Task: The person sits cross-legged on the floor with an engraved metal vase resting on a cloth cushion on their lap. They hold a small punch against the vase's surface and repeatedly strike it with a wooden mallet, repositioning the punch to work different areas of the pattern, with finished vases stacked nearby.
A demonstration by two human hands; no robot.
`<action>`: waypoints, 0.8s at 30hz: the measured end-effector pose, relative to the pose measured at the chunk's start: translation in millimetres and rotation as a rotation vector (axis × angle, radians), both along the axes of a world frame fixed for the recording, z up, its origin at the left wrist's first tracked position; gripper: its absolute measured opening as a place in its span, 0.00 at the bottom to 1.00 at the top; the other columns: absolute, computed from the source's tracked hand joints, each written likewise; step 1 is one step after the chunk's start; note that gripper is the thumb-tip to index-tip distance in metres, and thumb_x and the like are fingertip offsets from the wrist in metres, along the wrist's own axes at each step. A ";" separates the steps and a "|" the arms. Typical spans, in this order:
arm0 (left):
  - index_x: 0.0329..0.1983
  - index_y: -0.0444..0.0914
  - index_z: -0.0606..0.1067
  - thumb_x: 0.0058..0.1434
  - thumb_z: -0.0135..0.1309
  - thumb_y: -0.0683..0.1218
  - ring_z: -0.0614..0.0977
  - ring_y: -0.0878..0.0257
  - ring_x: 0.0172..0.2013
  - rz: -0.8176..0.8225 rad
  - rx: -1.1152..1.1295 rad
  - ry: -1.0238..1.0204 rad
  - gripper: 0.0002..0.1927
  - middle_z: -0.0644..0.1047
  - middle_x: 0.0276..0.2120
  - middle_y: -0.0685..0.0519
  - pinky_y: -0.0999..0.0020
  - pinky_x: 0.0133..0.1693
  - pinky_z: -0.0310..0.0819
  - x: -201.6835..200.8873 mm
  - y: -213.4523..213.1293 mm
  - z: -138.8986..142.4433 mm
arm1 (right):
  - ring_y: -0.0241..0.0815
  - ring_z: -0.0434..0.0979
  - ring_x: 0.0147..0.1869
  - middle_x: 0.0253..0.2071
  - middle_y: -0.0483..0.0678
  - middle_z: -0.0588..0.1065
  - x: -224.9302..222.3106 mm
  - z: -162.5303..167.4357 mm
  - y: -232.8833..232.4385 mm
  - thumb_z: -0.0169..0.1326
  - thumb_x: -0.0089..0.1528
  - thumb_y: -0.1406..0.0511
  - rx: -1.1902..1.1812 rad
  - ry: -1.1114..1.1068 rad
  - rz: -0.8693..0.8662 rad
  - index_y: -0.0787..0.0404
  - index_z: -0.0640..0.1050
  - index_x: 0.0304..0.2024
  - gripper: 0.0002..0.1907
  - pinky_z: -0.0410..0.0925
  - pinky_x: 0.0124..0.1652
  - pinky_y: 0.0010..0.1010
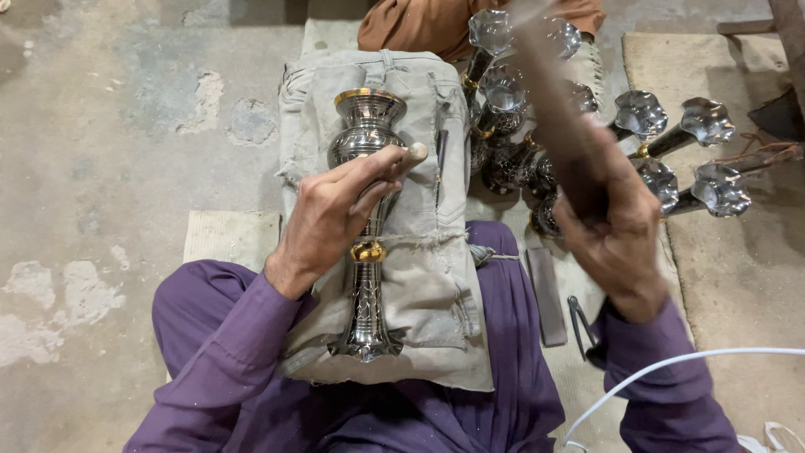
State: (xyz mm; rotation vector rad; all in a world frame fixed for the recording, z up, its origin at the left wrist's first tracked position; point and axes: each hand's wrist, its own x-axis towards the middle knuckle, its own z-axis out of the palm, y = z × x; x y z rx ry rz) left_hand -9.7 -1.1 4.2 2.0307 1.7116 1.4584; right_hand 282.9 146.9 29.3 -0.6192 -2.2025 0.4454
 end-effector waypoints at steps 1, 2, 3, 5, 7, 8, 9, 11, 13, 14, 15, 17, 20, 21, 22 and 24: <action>0.63 0.39 0.73 0.67 0.60 0.38 0.86 0.54 0.47 0.002 0.020 0.014 0.22 0.82 0.49 0.45 0.61 0.47 0.82 0.4 0.4 -0.5 | 0.34 0.75 0.30 0.50 0.49 0.79 2.6 7.2 -1.5 0.59 0.64 0.69 0.210 -0.127 -0.085 0.44 0.63 0.72 0.36 0.74 0.31 0.28; 0.63 0.39 0.72 0.66 0.60 0.38 0.86 0.54 0.48 0.005 0.041 0.028 0.22 0.82 0.50 0.46 0.61 0.47 0.83 0.7 0.4 -1.3 | 0.36 0.75 0.29 0.45 0.46 0.80 4.7 13.5 -3.6 0.62 0.64 0.67 0.421 -0.255 -0.167 0.43 0.66 0.72 0.34 0.73 0.31 0.30; 0.63 0.39 0.72 0.66 0.60 0.38 0.86 0.54 0.48 0.009 0.061 0.043 0.22 0.82 0.51 0.46 0.62 0.47 0.83 0.9 0.7 -2.3 | 0.38 0.75 0.29 0.41 0.44 0.80 5.4 18.0 -6.0 0.65 0.65 0.64 0.629 -0.383 -0.247 0.42 0.69 0.71 0.33 0.72 0.30 0.33; 0.63 0.38 0.72 0.66 0.61 0.38 0.87 0.57 0.47 0.011 0.084 0.004 0.23 0.82 0.50 0.47 0.63 0.48 0.84 2.2 3.1 -5.6 | 0.37 0.76 0.32 0.42 0.44 0.81 3.8 23.0 -9.7 0.63 0.67 0.65 0.602 -0.407 -0.241 0.42 0.70 0.72 0.32 0.72 0.31 0.31; 0.63 0.38 0.72 0.65 0.62 0.38 0.87 0.58 0.46 0.021 0.096 -0.008 0.23 0.82 0.49 0.47 0.64 0.47 0.85 1.9 5.0 -9.1 | 0.37 0.77 0.34 0.43 0.43 0.81 3.5 26.1 -12.3 0.62 0.69 0.66 0.576 -0.429 -0.233 0.42 0.70 0.73 0.31 0.71 0.32 0.30; 0.62 0.37 0.73 0.64 0.63 0.38 0.87 0.58 0.46 0.028 0.096 0.001 0.23 0.82 0.49 0.47 0.64 0.47 0.84 1.0 5.5 -10.7 | 0.37 0.77 0.35 0.43 0.43 0.81 2.9 26.3 -12.7 0.61 0.70 0.66 0.563 -0.439 -0.230 0.42 0.71 0.73 0.30 0.71 0.32 0.29; 0.62 0.37 0.73 0.63 0.63 0.38 0.87 0.57 0.46 0.034 0.095 0.011 0.24 0.82 0.49 0.46 0.64 0.47 0.84 -0.1 6.1 -12.0 | 0.37 0.77 0.36 0.43 0.43 0.81 2.4 25.7 -12.8 0.61 0.71 0.67 0.549 -0.449 -0.228 0.42 0.71 0.73 0.30 0.71 0.33 0.28; 0.62 0.38 0.72 0.65 0.62 0.37 0.87 0.58 0.47 0.012 0.148 -0.020 0.22 0.82 0.50 0.46 0.64 0.49 0.86 -4.1 5.5 -13.7 | 0.40 0.75 0.29 0.38 0.47 0.81 2.7 22.4 -12.7 0.61 0.68 0.69 0.436 -0.455 -0.261 0.48 0.72 0.71 0.29 0.70 0.30 0.33; 0.63 0.39 0.71 0.66 0.62 0.37 0.88 0.58 0.48 0.004 0.167 -0.071 0.23 0.83 0.50 0.46 0.64 0.50 0.86 -10.5 5.7 -13.2 | 0.45 0.76 0.33 0.40 0.53 0.80 3.6 16.0 -12.4 0.59 0.65 0.71 0.310 -0.317 -0.193 0.54 0.70 0.69 0.30 0.72 0.34 0.37; 0.65 0.39 0.70 0.66 0.62 0.37 0.88 0.58 0.48 0.008 0.157 -0.107 0.24 0.83 0.49 0.47 0.64 0.49 0.85 -14.8 6.5 -12.2 | 0.48 0.79 0.41 0.44 0.58 0.79 4.1 11.1 -13.5 0.57 0.63 0.73 0.237 -0.179 -0.108 0.57 0.68 0.69 0.31 0.75 0.41 0.39; 0.66 0.39 0.69 0.67 0.62 0.37 0.88 0.58 0.48 0.013 0.146 -0.143 0.25 0.83 0.48 0.47 0.64 0.49 0.84 -19.4 7.3 -10.8 | 0.50 0.81 0.48 0.49 0.62 0.77 4.5 5.1 -15.0 0.55 0.62 0.75 0.163 -0.042 -0.022 0.60 0.66 0.69 0.32 0.77 0.47 0.40; 0.67 0.40 0.66 0.66 0.64 0.39 0.89 0.60 0.45 -0.043 0.055 -0.245 0.29 0.84 0.46 0.49 0.66 0.47 0.85 -32.7 12.9 -5.8 | 0.43 0.79 0.44 0.43 0.54 0.75 5.7 -10.2 -24.5 0.56 0.63 0.76 -0.261 0.228 0.087 0.60 0.68 0.66 0.29 0.77 0.45 0.35; 0.69 0.42 0.63 0.65 0.65 0.41 0.89 0.61 0.44 -0.095 -0.057 -0.311 0.32 0.84 0.44 0.49 0.67 0.45 0.86 -46.6 21.2 1.2 | 0.41 0.79 0.43 0.44 0.49 0.73 -3.3 -36.8 -32.8 0.58 0.64 0.78 -0.666 0.598 0.369 0.58 0.68 0.60 0.25 0.78 0.46 0.37; 0.69 0.42 0.63 0.65 0.65 0.41 0.89 0.61 0.43 -0.109 -0.090 -0.320 0.33 0.84 0.44 0.49 0.68 0.45 0.86 -49.2 22.4 3.1 | 0.41 0.80 0.43 0.45 0.49 0.74 -8.9 -45.8 -36.4 0.58 0.64 0.79 -0.760 0.717 0.482 0.57 0.67 0.57 0.24 0.80 0.47 0.39; 0.69 0.43 0.64 0.64 0.65 0.41 0.89 0.61 0.42 -0.140 -0.098 -0.270 0.33 0.85 0.43 0.49 0.68 0.43 0.87 -50.3 23.3 4.7 | 0.42 0.80 0.47 0.45 0.49 0.73 -15.4 -54.6 -41.1 0.59 0.63 0.79 -0.767 0.661 0.412 0.57 0.66 0.54 0.23 0.79 0.51 0.42; 0.67 0.45 0.67 0.61 0.66 0.43 0.89 0.62 0.40 -0.204 -0.116 -0.175 0.33 0.85 0.42 0.51 0.70 0.40 0.89 -48.0 25.8 6.0 | 0.44 0.80 0.51 0.45 0.50 0.73 -30.4 -71.2 -50.9 0.58 0.63 0.78 -0.846 0.518 0.374 0.58 0.66 0.50 0.20 0.77 0.57 0.43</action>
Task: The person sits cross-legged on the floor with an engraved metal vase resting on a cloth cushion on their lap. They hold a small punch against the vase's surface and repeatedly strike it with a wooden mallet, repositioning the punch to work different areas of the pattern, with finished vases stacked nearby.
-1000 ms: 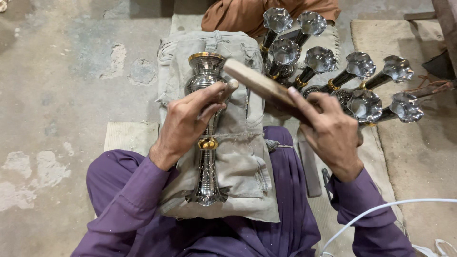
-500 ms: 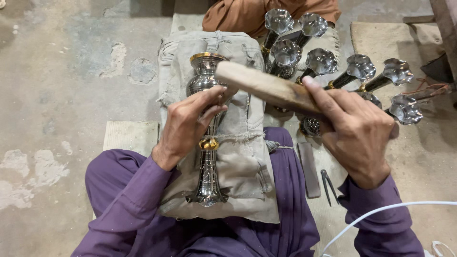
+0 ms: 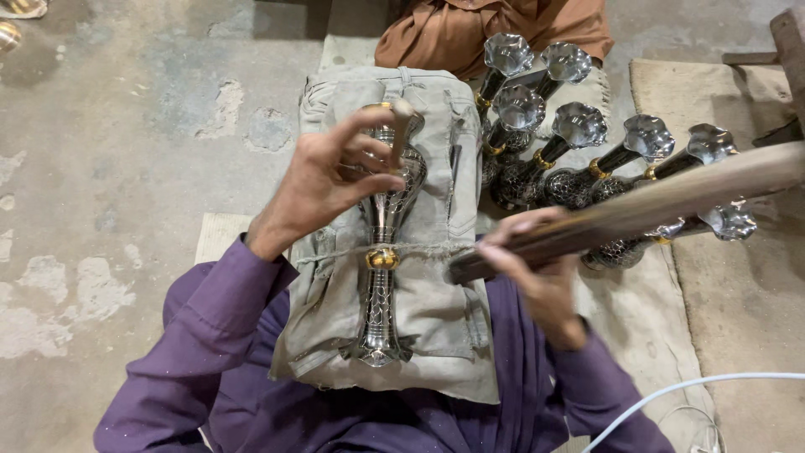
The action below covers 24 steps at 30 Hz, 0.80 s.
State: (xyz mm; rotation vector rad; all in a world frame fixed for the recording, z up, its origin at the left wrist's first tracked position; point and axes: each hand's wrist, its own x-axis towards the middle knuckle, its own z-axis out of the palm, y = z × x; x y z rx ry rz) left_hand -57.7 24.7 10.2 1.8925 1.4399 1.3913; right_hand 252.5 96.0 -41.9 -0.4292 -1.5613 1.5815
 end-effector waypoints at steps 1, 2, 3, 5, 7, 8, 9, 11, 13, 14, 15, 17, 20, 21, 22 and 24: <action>0.66 0.46 0.69 0.60 0.66 0.42 0.89 0.63 0.39 -0.015 0.022 0.069 0.32 0.85 0.41 0.51 0.69 0.41 0.89 2.8 3.2 0.5 | 0.44 0.80 0.52 0.46 0.50 0.74 -7.5 -6.5 -1.4 0.57 0.64 0.77 -0.039 -0.068 0.077 0.60 0.67 0.49 0.16 0.76 0.57 0.42; 0.66 0.46 0.71 0.59 0.66 0.42 0.89 0.63 0.39 -0.029 0.044 0.139 0.31 0.85 0.41 0.52 0.69 0.41 0.88 5.8 6.6 1.0 | 0.44 0.81 0.52 0.45 0.50 0.75 -12.2 -10.6 -0.6 0.57 0.64 0.76 -0.001 -0.111 0.089 0.60 0.68 0.49 0.16 0.77 0.56 0.42; 0.65 0.47 0.73 0.59 0.65 0.42 0.89 0.63 0.38 -0.041 0.067 0.211 0.30 0.86 0.40 0.52 0.68 0.42 0.88 7.2 8.8 2.3 | 0.45 0.82 0.51 0.44 0.50 0.77 -15.6 -13.7 0.6 0.57 0.63 0.75 0.037 -0.152 0.102 0.61 0.69 0.49 0.15 0.78 0.55 0.42; 0.62 0.46 0.75 0.58 0.65 0.42 0.88 0.63 0.39 -0.061 0.062 0.227 0.27 0.85 0.41 0.53 0.67 0.43 0.86 8.3 9.6 5.9 | 0.44 0.83 0.47 0.41 0.49 0.78 -13.4 -14.7 6.6 0.57 0.64 0.73 0.067 -0.206 0.058 0.61 0.69 0.49 0.14 0.79 0.51 0.40; 0.60 0.46 0.77 0.58 0.64 0.42 0.88 0.62 0.37 -0.084 0.023 0.248 0.25 0.85 0.41 0.53 0.65 0.42 0.85 10.5 9.5 10.3 | 0.43 0.82 0.42 0.39 0.46 0.77 0.1 -10.6 14.7 0.57 0.65 0.71 0.053 -0.230 -0.070 0.62 0.70 0.51 0.14 0.80 0.48 0.37; 0.59 0.46 0.78 0.58 0.64 0.43 0.88 0.62 0.36 -0.093 -0.011 0.263 0.24 0.85 0.42 0.53 0.64 0.40 0.84 10.0 8.9 13.6 | 0.42 0.80 0.40 0.38 0.47 0.76 7.5 -8.2 20.0 0.57 0.65 0.70 0.125 -0.271 -0.147 0.62 0.69 0.55 0.16 0.78 0.43 0.36; 0.58 0.47 0.78 0.57 0.64 0.43 0.87 0.61 0.35 -0.100 -0.047 0.277 0.24 0.85 0.42 0.52 0.63 0.38 0.83 11.3 8.5 16.7 | 0.41 0.78 0.37 0.38 0.47 0.75 15.1 -5.7 26.4 0.57 0.66 0.68 0.195 -0.313 -0.224 0.62 0.69 0.58 0.19 0.75 0.38 0.34; 0.59 0.47 0.78 0.58 0.63 0.43 0.87 0.59 0.34 -0.122 -0.038 0.329 0.24 0.85 0.42 0.52 0.60 0.38 0.81 14.8 10.7 22.5 | 0.41 0.77 0.40 0.42 0.49 0.75 28.2 -4.3 33.3 0.58 0.67 0.67 0.421 -0.384 -0.361 0.64 0.66 0.65 0.25 0.74 0.40 0.33; 0.60 0.46 0.77 0.59 0.61 0.43 0.86 0.57 0.35 -0.149 -0.012 0.365 0.24 0.85 0.42 0.51 0.59 0.37 0.80 17.2 11.9 27.9 | 0.43 0.81 0.50 0.52 0.53 0.76 39.3 -5.1 38.5 0.59 0.69 0.67 0.737 -0.440 -0.478 0.67 0.63 0.71 0.32 0.77 0.52 0.35; 0.61 0.46 0.77 0.59 0.61 0.42 0.86 0.56 0.35 -0.164 0.006 0.375 0.25 0.85 0.43 0.50 0.58 0.37 0.80 17.7 11.5 30.2 | 0.43 0.79 0.47 0.50 0.53 0.75 44.1 -6.0 40.6 0.58 0.70 0.68 0.740 -0.409 -0.490 0.66 0.61 0.72 0.31 0.75 0.49 0.33; 0.61 0.45 0.76 0.59 0.60 0.42 0.86 0.55 0.36 -0.178 0.025 0.384 0.25 0.84 0.44 0.50 0.57 0.38 0.79 17.7 10.8 32.0 | 0.43 0.77 0.44 0.48 0.53 0.74 47.5 -7.5 42.6 0.58 0.71 0.68 0.743 -0.377 -0.500 0.65 0.60 0.73 0.31 0.74 0.46 0.32; 0.62 0.45 0.76 0.60 0.58 0.40 0.87 0.56 0.37 -0.195 -0.008 0.363 0.25 0.84 0.44 0.49 0.57 0.38 0.79 16.9 9.4 34.2 | 0.40 0.75 0.36 0.43 0.51 0.74 53.7 -8.1 50.9 0.57 0.71 0.70 0.772 -0.431 -0.482 0.61 0.60 0.73 0.30 0.73 0.39 0.29; 0.63 0.46 0.75 0.61 0.56 0.39 0.87 0.57 0.36 -0.187 -0.050 0.362 0.26 0.84 0.43 0.49 0.57 0.38 0.79 16.3 10.4 32.8 | 0.37 0.77 0.28 0.39 0.49 0.78 59.1 -5.5 61.1 0.55 0.66 0.74 0.954 -0.624 -0.482 0.53 0.63 0.72 0.33 0.75 0.31 0.29; 0.64 0.46 0.75 0.61 0.56 0.39 0.87 0.57 0.35 -0.179 -0.064 0.368 0.26 0.84 0.42 0.49 0.57 0.38 0.79 16.1 11.0 31.4 | 0.39 0.79 0.30 0.42 0.52 0.79 60.5 -3.7 61.3 0.55 0.65 0.75 1.080 -0.649 -0.542 0.51 0.63 0.73 0.35 0.77 0.33 0.32; 0.64 0.47 0.75 0.61 0.56 0.38 0.88 0.59 0.36 -0.168 -0.050 0.353 0.26 0.84 0.44 0.50 0.59 0.38 0.81 16.0 10.8 29.4 | 0.41 0.81 0.33 0.45 0.54 0.81 60.5 -1.2 61.0 0.56 0.65 0.77 1.208 -0.673 -0.601 0.49 0.62 0.74 0.37 0.78 0.35 0.35; 0.63 0.48 0.75 0.62 0.55 0.37 0.89 0.61 0.39 -0.150 -0.026 0.317 0.26 0.84 0.47 0.51 0.63 0.40 0.84 17.1 8.7 23.6 | 0.36 0.80 0.33 0.50 0.56 0.79 57.3 4.4 55.8 0.54 0.64 0.74 0.985 -0.606 -0.489 0.53 0.60 0.75 0.37 0.78 0.34 0.30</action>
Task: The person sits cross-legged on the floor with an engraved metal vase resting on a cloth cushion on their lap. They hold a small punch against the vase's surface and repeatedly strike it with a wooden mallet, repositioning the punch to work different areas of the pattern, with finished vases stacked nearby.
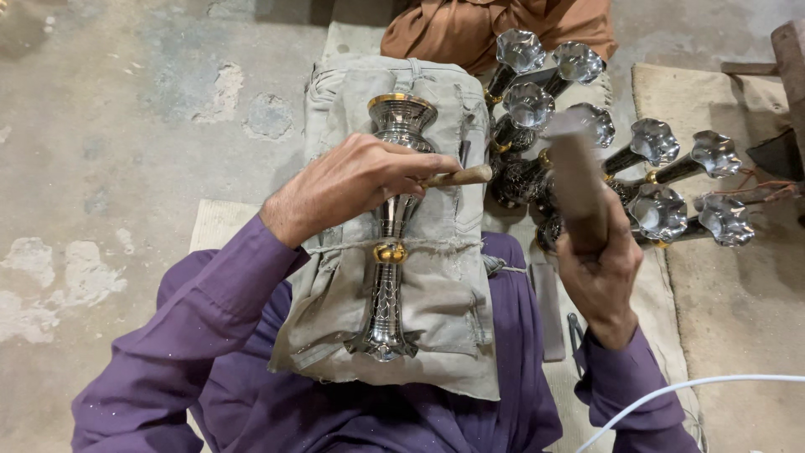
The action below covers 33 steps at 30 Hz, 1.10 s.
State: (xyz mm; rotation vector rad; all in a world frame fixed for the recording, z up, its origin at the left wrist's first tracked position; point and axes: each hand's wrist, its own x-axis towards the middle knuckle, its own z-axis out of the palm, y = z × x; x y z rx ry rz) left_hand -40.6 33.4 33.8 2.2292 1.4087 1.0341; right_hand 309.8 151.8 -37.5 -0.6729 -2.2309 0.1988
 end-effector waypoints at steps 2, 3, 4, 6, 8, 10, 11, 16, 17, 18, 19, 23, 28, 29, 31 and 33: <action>0.62 0.47 0.76 0.61 0.59 0.41 0.88 0.59 0.38 0.033 0.063 0.008 0.25 0.84 0.47 0.50 0.62 0.40 0.83 1.4 -0.6 -5.0 | 0.36 0.80 0.34 0.49 0.55 0.80 -5.2 9.8 -5.2 0.55 0.66 0.73 -0.019 -0.024 -0.022 0.54 0.62 0.75 0.36 0.77 0.34 0.29; 0.62 0.47 0.76 0.60 0.62 0.42 0.88 0.58 0.37 0.049 0.093 0.012 0.25 0.84 0.47 0.49 0.62 0.40 0.83 2.1 -1.8 -7.2 | 0.37 0.81 0.35 0.47 0.53 0.81 -6.5 16.8 -7.6 0.56 0.67 0.73 0.076 -0.087 -0.085 0.54 0.65 0.74 0.33 0.77 0.35 0.30; 0.62 0.46 0.75 0.60 0.62 0.43 0.88 0.58 0.38 0.064 0.097 -0.018 0.26 0.84 0.46 0.50 0.62 0.41 0.83 2.1 -4.0 -9.1 | 0.39 0.81 0.35 0.44 0.52 0.81 -8.7 23.2 -10.8 0.57 0.68 0.73 0.170 -0.151 -0.149 0.54 0.67 0.73 0.31 0.77 0.35 0.31; 0.63 0.44 0.74 0.59 0.64 0.44 0.88 0.57 0.40 0.096 0.111 -0.076 0.27 0.84 0.44 0.50 0.62 0.42 0.84 1.6 -7.2 -10.8 | 0.37 0.83 0.39 0.44 0.47 0.80 -17.3 31.8 -17.8 0.56 0.72 0.71 -0.052 0.087 -0.004 0.50 0.68 0.68 0.23 0.78 0.39 0.28; 0.62 0.43 0.75 0.59 0.65 0.44 0.88 0.57 0.39 0.122 0.109 -0.059 0.26 0.84 0.42 0.50 0.62 0.41 0.84 2.1 -8.6 -11.3 | 0.39 0.83 0.39 0.44 0.47 0.80 -20.7 42.1 -23.6 0.57 0.69 0.70 -0.066 0.036 -0.013 0.49 0.69 0.66 0.24 0.77 0.39 0.30; 0.61 0.43 0.75 0.58 0.65 0.45 0.88 0.58 0.39 0.134 0.096 -0.061 0.26 0.84 0.42 0.50 0.62 0.41 0.84 3.2 -8.7 -10.9 | 0.45 0.82 0.36 0.44 0.50 0.82 -17.4 55.0 -28.1 0.60 0.60 0.70 0.130 -0.301 -0.176 0.52 0.70 0.69 0.34 0.76 0.37 0.37; 0.62 0.43 0.75 0.58 0.65 0.45 0.88 0.58 0.39 0.130 0.083 -0.071 0.27 0.84 0.41 0.50 0.63 0.41 0.84 4.2 -8.5 -10.7 | 0.47 0.83 0.40 0.47 0.52 0.82 -18.9 58.2 -29.9 0.59 0.59 0.71 0.111 -0.269 -0.171 0.52 0.70 0.69 0.35 0.76 0.40 0.38; 0.63 0.42 0.74 0.60 0.64 0.44 0.88 0.58 0.40 0.117 0.086 -0.105 0.26 0.84 0.43 0.49 0.63 0.42 0.84 5.4 -9.6 -10.0 | 0.53 0.81 0.42 0.48 0.61 0.77 -24.3 65.7 -32.2 0.58 0.61 0.70 -0.075 -0.054 -0.014 0.60 0.64 0.69 0.33 0.76 0.43 0.40; 0.63 0.42 0.74 0.60 0.63 0.44 0.88 0.58 0.40 0.112 0.092 -0.109 0.26 0.84 0.44 0.49 0.64 0.42 0.84 5.5 -10.4 -10.3 | 0.53 0.80 0.42 0.46 0.60 0.76 -24.4 64.2 -31.9 0.60 0.60 0.70 -0.018 -0.075 -0.036 0.60 0.66 0.68 0.34 0.76 0.42 0.41; 0.63 0.42 0.74 0.61 0.63 0.44 0.88 0.58 0.40 0.106 0.099 -0.112 0.26 0.84 0.45 0.48 0.64 0.43 0.84 5.4 -10.4 -10.6 | 0.53 0.80 0.42 0.44 0.60 0.76 -23.0 62.3 -31.7 0.61 0.60 0.69 0.040 -0.095 -0.058 0.60 0.67 0.68 0.34 0.75 0.40 0.42; 0.63 0.43 0.74 0.61 0.63 0.44 0.88 0.58 0.40 0.104 0.099 -0.105 0.26 0.84 0.45 0.49 0.64 0.43 0.84 5.4 -10.1 -10.9 | 0.53 0.79 0.41 0.43 0.60 0.75 -19.8 60.2 -31.7 0.63 0.59 0.69 0.101 -0.113 -0.081 0.60 0.68 0.68 0.34 0.74 0.39 0.43; 0.63 0.44 0.75 0.61 0.62 0.43 0.88 0.58 0.39 0.100 0.086 -0.055 0.25 0.84 0.44 0.50 0.63 0.41 0.84 6.6 -7.5 -12.3 | 0.46 0.74 0.33 0.36 0.52 0.71 -9.1 42.0 -23.0 0.58 0.63 0.70 -0.081 -0.021 -0.072 0.60 0.68 0.66 0.28 0.71 0.35 0.37; 0.62 0.46 0.76 0.59 0.61 0.40 0.87 0.59 0.34 0.065 0.045 0.045 0.26 0.85 0.41 0.51 0.62 0.35 0.82 9.0 1.0 -8.8 | 0.43 0.77 0.37 0.44 0.53 0.75 -3.1 16.3 -15.4 0.55 0.63 0.74 0.061 -0.068 -0.080 0.62 0.67 0.67 0.29 0.75 0.37 0.35; 0.62 0.46 0.76 0.59 0.60 0.39 0.87 0.61 0.33 0.051 0.050 0.059 0.26 0.85 0.40 0.52 0.62 0.34 0.82 9.7 3.4 -7.1 | 0.40 0.76 0.35 0.41 0.51 0.74 -3.5 11.9 -16.3 0.55 0.65 0.73 -0.067 0.012 -0.056 0.60 0.67 0.65 0.26 0.74 0.35 0.33; 0.61 0.47 0.77 0.60 0.59 0.40 0.86 0.60 0.30 0.029 0.058 0.099 0.25 0.85 0.38 0.52 0.61 0.33 0.80 9.8 4.9 -3.6 | 0.35 0.74 0.29 0.36 0.47 0.73 -7.9 2.0 -20.4 0.53 0.68 0.72 -0.328 0.167 -0.001 0.57 0.65 0.61 0.20 0.72 0.32 0.29; 0.60 0.47 0.77 0.60 0.59 0.41 0.83 0.57 0.26 -0.002 0.068 0.157 0.23 0.84 0.34 0.51 0.57 0.30 0.77 8.3 6.7 1.3 | 0.45 0.80 0.40 0.43 0.55 0.77 -6.9 -5.4 -30.1 0.58 0.65 0.71 -0.091 0.004 -0.120 0.58 0.67 0.63 0.25 0.75 0.39 0.35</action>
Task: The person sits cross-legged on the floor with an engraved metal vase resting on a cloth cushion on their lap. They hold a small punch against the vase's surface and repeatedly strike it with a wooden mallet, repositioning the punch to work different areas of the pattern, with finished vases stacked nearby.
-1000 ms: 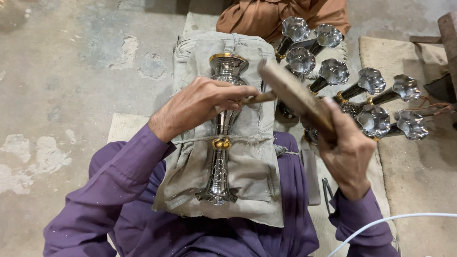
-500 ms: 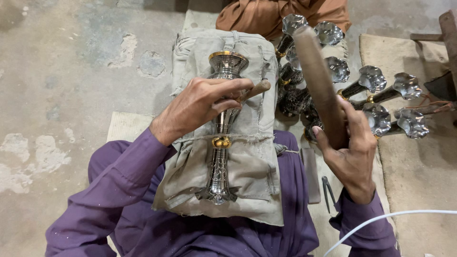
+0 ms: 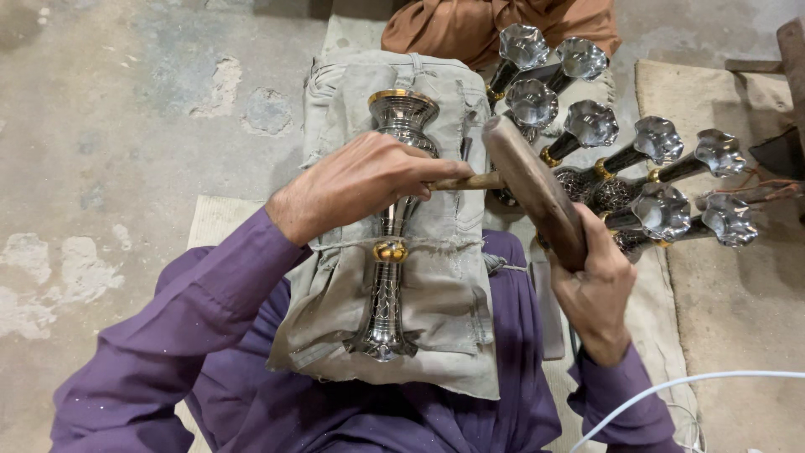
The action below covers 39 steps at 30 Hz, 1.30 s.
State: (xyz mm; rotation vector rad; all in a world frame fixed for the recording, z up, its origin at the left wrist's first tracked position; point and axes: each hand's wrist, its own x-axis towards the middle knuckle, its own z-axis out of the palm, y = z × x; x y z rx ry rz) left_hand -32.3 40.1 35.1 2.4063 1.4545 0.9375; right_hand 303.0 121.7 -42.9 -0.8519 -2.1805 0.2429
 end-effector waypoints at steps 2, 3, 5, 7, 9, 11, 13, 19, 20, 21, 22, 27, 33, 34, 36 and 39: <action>0.60 0.49 0.77 0.62 0.56 0.41 0.83 0.58 0.24 0.007 -0.058 0.081 0.22 0.83 0.30 0.51 0.57 0.28 0.76 2.9 4.1 4.2 | 0.48 0.82 0.46 0.46 0.57 0.78 -2.8 -9.8 -7.1 0.59 0.64 0.71 -0.058 0.128 -0.012 0.58 0.68 0.65 0.27 0.77 0.43 0.38; 0.60 0.49 0.77 0.63 0.55 0.41 0.82 0.59 0.23 0.014 -0.086 0.121 0.22 0.83 0.28 0.52 0.57 0.27 0.75 3.1 5.2 6.3 | 0.47 0.80 0.45 0.46 0.56 0.76 -9.1 -17.9 -10.8 0.57 0.65 0.72 -0.229 0.345 0.039 0.57 0.67 0.66 0.27 0.78 0.45 0.38; 0.62 0.50 0.76 0.64 0.55 0.41 0.81 0.55 0.24 -0.021 -0.042 0.214 0.23 0.81 0.26 0.49 0.56 0.28 0.74 0.8 5.5 10.6 | 0.48 0.80 0.45 0.46 0.56 0.77 -8.8 -23.7 -14.5 0.56 0.65 0.73 -0.274 0.363 0.039 0.58 0.68 0.65 0.27 0.78 0.45 0.37; 0.62 0.50 0.76 0.64 0.56 0.41 0.81 0.53 0.24 -0.033 -0.051 0.215 0.23 0.81 0.27 0.49 0.55 0.29 0.74 -1.3 6.0 13.7 | 0.51 0.84 0.45 0.46 0.58 0.80 -6.6 -26.6 -17.5 0.58 0.63 0.73 -0.013 -0.024 -0.067 0.60 0.69 0.62 0.25 0.78 0.44 0.37; 0.61 0.49 0.74 0.64 0.57 0.43 0.81 0.53 0.24 -0.034 -0.116 0.114 0.22 0.82 0.31 0.50 0.55 0.28 0.75 -0.4 7.2 14.2 | 0.51 0.84 0.45 0.44 0.57 0.79 -2.5 -26.6 -19.7 0.56 0.60 0.74 -0.081 0.034 -0.072 0.60 0.69 0.62 0.27 0.77 0.44 0.40; 0.62 0.48 0.74 0.62 0.58 0.42 0.81 0.51 0.26 -0.051 -0.070 0.033 0.24 0.83 0.34 0.50 0.53 0.30 0.74 -3.2 2.9 13.8 | 0.50 0.84 0.45 0.42 0.57 0.79 1.2 -26.2 -19.8 0.55 0.58 0.75 -0.089 0.059 -0.073 0.61 0.69 0.62 0.28 0.76 0.44 0.41; 0.63 0.47 0.74 0.61 0.59 0.42 0.82 0.51 0.28 -0.055 -0.044 -0.003 0.25 0.84 0.36 0.49 0.53 0.31 0.75 -3.4 0.6 12.2 | 0.50 0.83 0.46 0.42 0.57 0.78 3.8 -27.3 -18.1 0.55 0.58 0.75 -0.052 0.043 -0.076 0.61 0.69 0.62 0.28 0.76 0.44 0.41; 0.61 0.48 0.75 0.62 0.58 0.43 0.84 0.53 0.30 -0.056 -0.035 -0.005 0.23 0.84 0.39 0.49 0.56 0.32 0.77 -3.0 2.1 9.6 | 0.40 0.78 0.32 0.34 0.50 0.75 11.2 -36.4 -6.4 0.56 0.66 0.73 -0.168 0.152 -0.052 0.57 0.68 0.60 0.21 0.77 0.32 0.31; 0.61 0.48 0.75 0.62 0.58 0.43 0.84 0.53 0.30 -0.048 -0.050 0.005 0.23 0.84 0.39 0.50 0.55 0.32 0.77 -2.9 2.5 9.5 | 0.41 0.78 0.36 0.37 0.51 0.75 12.6 -36.9 -5.4 0.56 0.67 0.74 -0.176 0.211 0.018 0.58 0.67 0.60 0.20 0.77 0.37 0.34; 0.61 0.48 0.76 0.62 0.58 0.43 0.84 0.53 0.30 -0.040 -0.064 0.016 0.22 0.84 0.38 0.50 0.55 0.32 0.77 -2.9 2.6 9.3 | 0.43 0.78 0.39 0.39 0.52 0.75 14.0 -36.8 -5.0 0.56 0.69 0.74 -0.184 0.271 0.089 0.58 0.66 0.60 0.20 0.76 0.41 0.36; 0.61 0.48 0.76 0.62 0.57 0.43 0.84 0.53 0.30 -0.044 -0.060 0.012 0.22 0.84 0.38 0.50 0.55 0.32 0.77 -3.0 2.3 9.0 | 0.45 0.78 0.43 0.42 0.52 0.75 15.0 -36.2 -4.6 0.56 0.71 0.74 -0.193 0.330 0.161 0.59 0.65 0.60 0.19 0.76 0.46 0.39; 0.62 0.47 0.75 0.62 0.56 0.42 0.83 0.50 0.31 -0.103 -0.014 -0.005 0.23 0.84 0.35 0.49 0.54 0.32 0.75 -6.7 0.4 9.4 | 0.43 0.80 0.37 0.41 0.52 0.77 13.0 -32.5 -3.8 0.56 0.65 0.73 -0.077 0.139 -0.007 0.60 0.67 0.63 0.24 0.75 0.37 0.35; 0.62 0.48 0.74 0.63 0.54 0.41 0.82 0.50 0.27 -0.075 -0.059 0.124 0.23 0.82 0.29 0.49 0.53 0.28 0.72 -2.7 2.7 14.1 | 0.44 0.79 0.43 0.42 0.54 0.75 5.3 -40.6 -7.5 0.54 0.64 0.74 -0.084 0.184 0.014 0.63 0.67 0.62 0.23 0.75 0.43 0.33; 0.61 0.48 0.74 0.63 0.53 0.40 0.82 0.51 0.26 -0.080 -0.055 0.146 0.23 0.82 0.28 0.49 0.54 0.28 0.72 -0.2 3.0 13.6 | 0.45 0.80 0.41 0.41 0.54 0.76 5.7 -41.6 -8.9 0.54 0.62 0.74 -0.010 0.067 -0.073 0.63 0.69 0.61 0.24 0.75 0.40 0.33; 0.60 0.48 0.74 0.64 0.52 0.40 0.82 0.54 0.25 -0.081 -0.034 0.193 0.21 0.82 0.27 0.51 0.56 0.27 0.73 1.8 6.9 13.2 | 0.47 0.78 0.45 0.43 0.56 0.75 3.6 -44.9 -11.4 0.54 0.68 0.75 -0.139 0.348 0.031 0.63 0.68 0.59 0.18 0.75 0.47 0.36; 0.60 0.48 0.75 0.65 0.53 0.39 0.82 0.54 0.25 -0.053 -0.066 0.272 0.21 0.81 0.25 0.48 0.55 0.27 0.74 -0.5 7.6 6.2 | 0.46 0.81 0.42 0.41 0.55 0.77 5.7 -44.0 -12.5 0.55 0.66 0.74 -0.183 0.142 -0.042 0.63 0.69 0.60 0.20 0.76 0.41 0.36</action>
